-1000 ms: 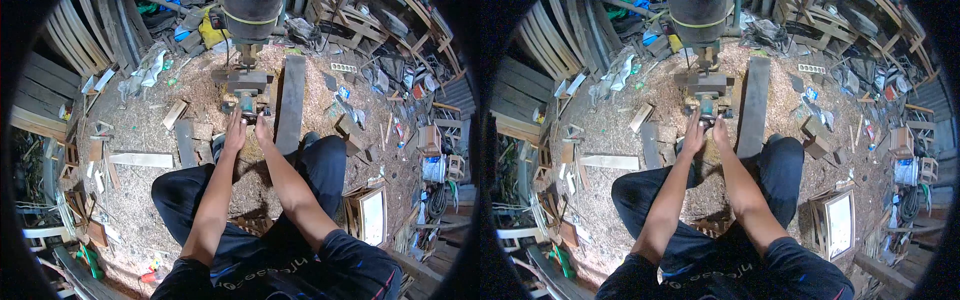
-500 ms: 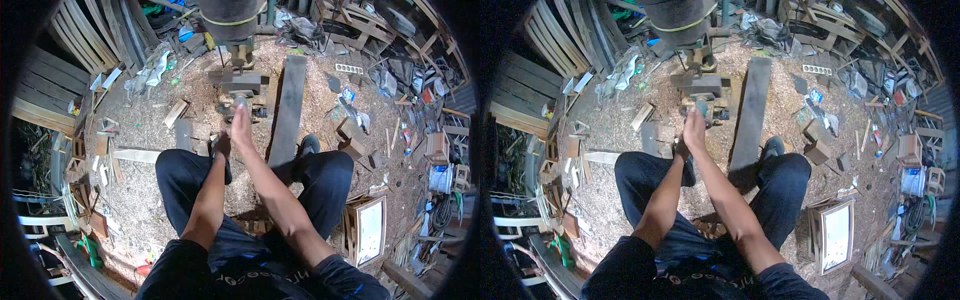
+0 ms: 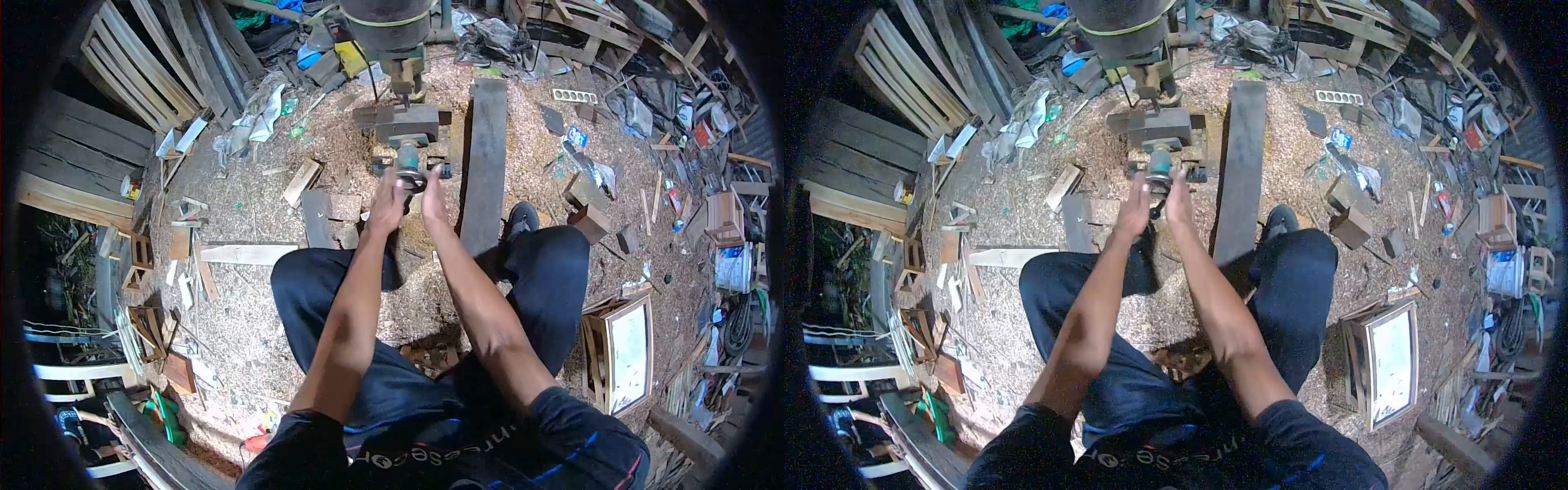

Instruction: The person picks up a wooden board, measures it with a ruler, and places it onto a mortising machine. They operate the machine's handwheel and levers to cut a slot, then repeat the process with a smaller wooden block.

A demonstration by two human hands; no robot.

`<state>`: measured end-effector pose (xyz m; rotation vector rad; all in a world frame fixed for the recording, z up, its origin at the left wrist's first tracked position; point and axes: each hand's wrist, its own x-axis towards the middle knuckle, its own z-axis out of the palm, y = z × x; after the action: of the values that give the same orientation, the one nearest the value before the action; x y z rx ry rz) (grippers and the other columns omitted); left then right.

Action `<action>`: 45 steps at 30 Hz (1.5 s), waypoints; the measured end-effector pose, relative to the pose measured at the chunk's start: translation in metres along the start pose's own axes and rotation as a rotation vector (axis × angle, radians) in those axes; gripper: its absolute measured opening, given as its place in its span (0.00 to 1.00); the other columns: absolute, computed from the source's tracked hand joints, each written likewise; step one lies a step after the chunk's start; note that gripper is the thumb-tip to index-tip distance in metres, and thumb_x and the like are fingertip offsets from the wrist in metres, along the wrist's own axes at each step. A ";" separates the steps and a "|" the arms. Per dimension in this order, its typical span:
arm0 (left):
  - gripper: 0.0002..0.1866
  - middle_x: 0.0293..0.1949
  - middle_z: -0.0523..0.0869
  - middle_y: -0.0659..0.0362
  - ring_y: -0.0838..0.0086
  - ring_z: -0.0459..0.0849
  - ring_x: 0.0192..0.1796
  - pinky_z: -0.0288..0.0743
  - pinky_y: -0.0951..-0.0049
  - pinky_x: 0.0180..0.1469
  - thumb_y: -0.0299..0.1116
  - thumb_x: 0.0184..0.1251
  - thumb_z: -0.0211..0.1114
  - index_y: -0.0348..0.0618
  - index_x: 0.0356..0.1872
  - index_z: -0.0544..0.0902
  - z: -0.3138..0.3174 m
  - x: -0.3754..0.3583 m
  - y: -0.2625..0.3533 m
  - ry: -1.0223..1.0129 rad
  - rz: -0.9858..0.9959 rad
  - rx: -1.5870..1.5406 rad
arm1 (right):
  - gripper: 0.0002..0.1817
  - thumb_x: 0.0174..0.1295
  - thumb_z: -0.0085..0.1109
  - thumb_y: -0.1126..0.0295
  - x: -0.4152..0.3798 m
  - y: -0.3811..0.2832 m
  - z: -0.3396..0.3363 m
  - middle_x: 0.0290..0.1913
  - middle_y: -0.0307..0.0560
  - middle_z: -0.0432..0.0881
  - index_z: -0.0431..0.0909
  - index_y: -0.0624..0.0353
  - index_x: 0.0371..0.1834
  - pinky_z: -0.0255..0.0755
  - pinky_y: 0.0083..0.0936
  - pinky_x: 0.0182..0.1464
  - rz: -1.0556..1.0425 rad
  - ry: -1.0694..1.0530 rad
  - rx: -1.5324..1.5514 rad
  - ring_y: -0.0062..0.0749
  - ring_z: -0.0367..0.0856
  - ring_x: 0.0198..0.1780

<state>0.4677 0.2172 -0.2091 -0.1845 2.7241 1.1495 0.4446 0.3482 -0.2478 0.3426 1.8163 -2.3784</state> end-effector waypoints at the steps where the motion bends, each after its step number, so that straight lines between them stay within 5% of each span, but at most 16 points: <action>1: 0.35 0.71 0.62 0.42 0.50 0.58 0.74 0.53 0.60 0.74 0.57 0.76 0.27 0.45 0.73 0.60 -0.004 -0.006 0.003 -0.067 -0.190 -0.077 | 0.47 0.70 0.16 0.33 -0.012 -0.022 0.013 0.55 0.60 0.79 0.64 0.67 0.68 0.50 0.37 0.73 -0.006 -0.056 0.135 0.41 0.69 0.67; 2: 0.38 0.69 0.67 0.41 0.46 0.63 0.71 0.54 0.57 0.73 0.61 0.74 0.22 0.46 0.72 0.62 0.007 0.009 -0.033 -0.250 -0.245 0.441 | 0.46 0.70 0.16 0.33 -0.033 -0.061 0.025 0.46 0.58 0.84 0.67 0.66 0.65 0.54 0.39 0.71 0.007 -0.140 0.423 0.40 0.74 0.62; 5: 0.42 0.68 0.68 0.40 0.44 0.65 0.70 0.54 0.56 0.73 0.64 0.72 0.21 0.43 0.71 0.63 0.009 0.016 -0.078 -0.244 -0.382 0.106 | 0.44 0.72 0.16 0.37 -0.033 -0.094 0.042 0.35 0.56 0.86 0.70 0.65 0.62 0.67 0.40 0.62 -0.234 -0.093 0.072 0.45 0.85 0.46; 7: 0.42 0.68 0.67 0.40 0.45 0.64 0.70 0.54 0.57 0.73 0.64 0.72 0.23 0.42 0.71 0.62 0.009 0.010 -0.077 -0.081 -0.510 -0.094 | 0.44 0.71 0.16 0.35 -0.012 -0.075 0.016 0.39 0.54 0.86 0.70 0.63 0.63 0.62 0.39 0.66 -0.128 -0.037 0.109 0.42 0.81 0.53; 10: 0.41 0.68 0.68 0.40 0.44 0.63 0.70 0.53 0.58 0.74 0.63 0.73 0.24 0.41 0.73 0.60 -0.007 0.002 -0.033 -0.013 -0.283 -0.114 | 0.45 0.71 0.17 0.34 0.009 -0.007 -0.032 0.58 0.59 0.79 0.66 0.63 0.67 0.54 0.36 0.72 0.181 0.230 0.223 0.42 0.71 0.66; 14: 0.39 0.77 0.49 0.51 0.56 0.46 0.78 0.43 0.63 0.78 0.62 0.74 0.22 0.46 0.75 0.54 -0.005 0.009 0.000 0.026 0.248 -0.256 | 0.43 0.72 0.18 0.36 0.002 0.043 -0.024 0.54 0.60 0.80 0.66 0.66 0.66 0.54 0.36 0.71 0.140 0.213 0.098 0.43 0.72 0.64; 17: 0.40 0.77 0.51 0.50 0.57 0.46 0.78 0.42 0.63 0.78 0.62 0.74 0.23 0.45 0.76 0.54 0.015 0.021 -0.015 0.038 0.190 -0.161 | 0.42 0.73 0.19 0.38 -0.014 0.001 0.005 0.52 0.60 0.81 0.66 0.68 0.65 0.54 0.36 0.71 -0.133 -0.045 0.052 0.44 0.73 0.63; 19: 0.40 0.76 0.54 0.49 0.56 0.48 0.78 0.43 0.63 0.77 0.62 0.74 0.23 0.44 0.75 0.56 0.008 0.024 -0.034 -0.211 -0.192 0.034 | 0.42 0.74 0.20 0.39 -0.027 -0.044 0.025 0.50 0.60 0.82 0.65 0.69 0.65 0.54 0.36 0.71 -0.181 -0.131 0.130 0.44 0.74 0.62; 22: 0.39 0.74 0.59 0.46 0.53 0.52 0.77 0.46 0.63 0.77 0.61 0.75 0.24 0.42 0.73 0.60 0.009 0.025 -0.064 -0.211 -0.463 -0.004 | 0.39 0.74 0.21 0.40 -0.032 -0.070 0.044 0.34 0.48 0.86 0.71 0.65 0.59 0.69 0.36 0.60 -0.260 -0.082 -0.090 0.42 0.83 0.42; 26: 0.36 0.71 0.64 0.43 0.49 0.58 0.74 0.49 0.62 0.75 0.57 0.76 0.28 0.39 0.71 0.64 0.014 0.020 -0.036 0.151 -0.179 -0.312 | 0.40 0.74 0.22 0.40 0.004 -0.017 0.000 0.51 0.57 0.81 0.69 0.69 0.62 0.64 0.37 0.65 -0.224 0.163 -0.371 0.46 0.77 0.56; 28: 0.32 0.73 0.61 0.45 0.51 0.57 0.75 0.47 0.61 0.76 0.52 0.78 0.31 0.42 0.73 0.60 0.009 0.016 -0.011 0.244 0.276 -0.269 | 0.42 0.74 0.21 0.39 0.031 0.044 -0.029 0.60 0.60 0.74 0.67 0.69 0.65 0.57 0.37 0.69 -0.028 0.115 -0.296 0.45 0.70 0.64; 33: 0.41 0.73 0.59 0.45 0.51 0.54 0.76 0.45 0.63 0.76 0.65 0.73 0.24 0.46 0.76 0.54 0.017 0.009 -0.026 -0.041 -0.222 -0.259 | 0.43 0.73 0.19 0.37 0.002 0.011 0.006 0.60 0.62 0.75 0.67 0.69 0.64 0.57 0.37 0.70 -0.170 -0.039 -0.179 0.44 0.71 0.65; 36: 0.47 0.71 0.63 0.42 0.50 0.60 0.74 0.51 0.63 0.74 0.70 0.70 0.25 0.38 0.72 0.61 0.082 0.068 -0.162 -0.066 -0.455 -0.543 | 0.43 0.74 0.19 0.39 -0.017 -0.059 0.026 0.57 0.61 0.78 0.69 0.69 0.62 0.64 0.37 0.67 -0.120 -0.183 0.132 0.43 0.75 0.61; 39: 0.38 0.68 0.68 0.42 0.50 0.60 0.73 0.52 0.59 0.74 0.60 0.76 0.27 0.39 0.70 0.64 0.068 0.059 -0.089 0.279 -0.196 -0.442 | 0.43 0.74 0.22 0.39 -0.001 -0.050 0.004 0.57 0.60 0.78 0.72 0.70 0.60 0.63 0.37 0.67 -0.161 -0.001 -0.176 0.43 0.75 0.61; 43: 0.34 0.74 0.59 0.45 0.52 0.47 0.78 0.37 0.54 0.77 0.55 0.77 0.24 0.47 0.74 0.57 0.036 0.022 0.005 0.270 0.261 -0.166 | 0.42 0.74 0.21 0.39 0.024 0.041 -0.033 0.71 0.59 0.62 0.62 0.67 0.71 0.48 0.34 0.74 0.101 0.085 -0.180 0.42 0.58 0.73; 45: 0.38 0.75 0.56 0.47 0.52 0.46 0.78 0.35 0.54 0.77 0.61 0.74 0.20 0.47 0.76 0.52 0.045 0.033 -0.021 0.149 -0.022 -0.239 | 0.42 0.74 0.18 0.40 0.018 0.031 -0.013 0.70 0.61 0.63 0.61 0.68 0.70 0.47 0.37 0.75 -0.049 -0.084 -0.362 0.44 0.58 0.73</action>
<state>0.4442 0.2334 -0.2612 -0.3443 2.6929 1.5097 0.4360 0.3528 -0.2844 0.1560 2.1795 -1.9993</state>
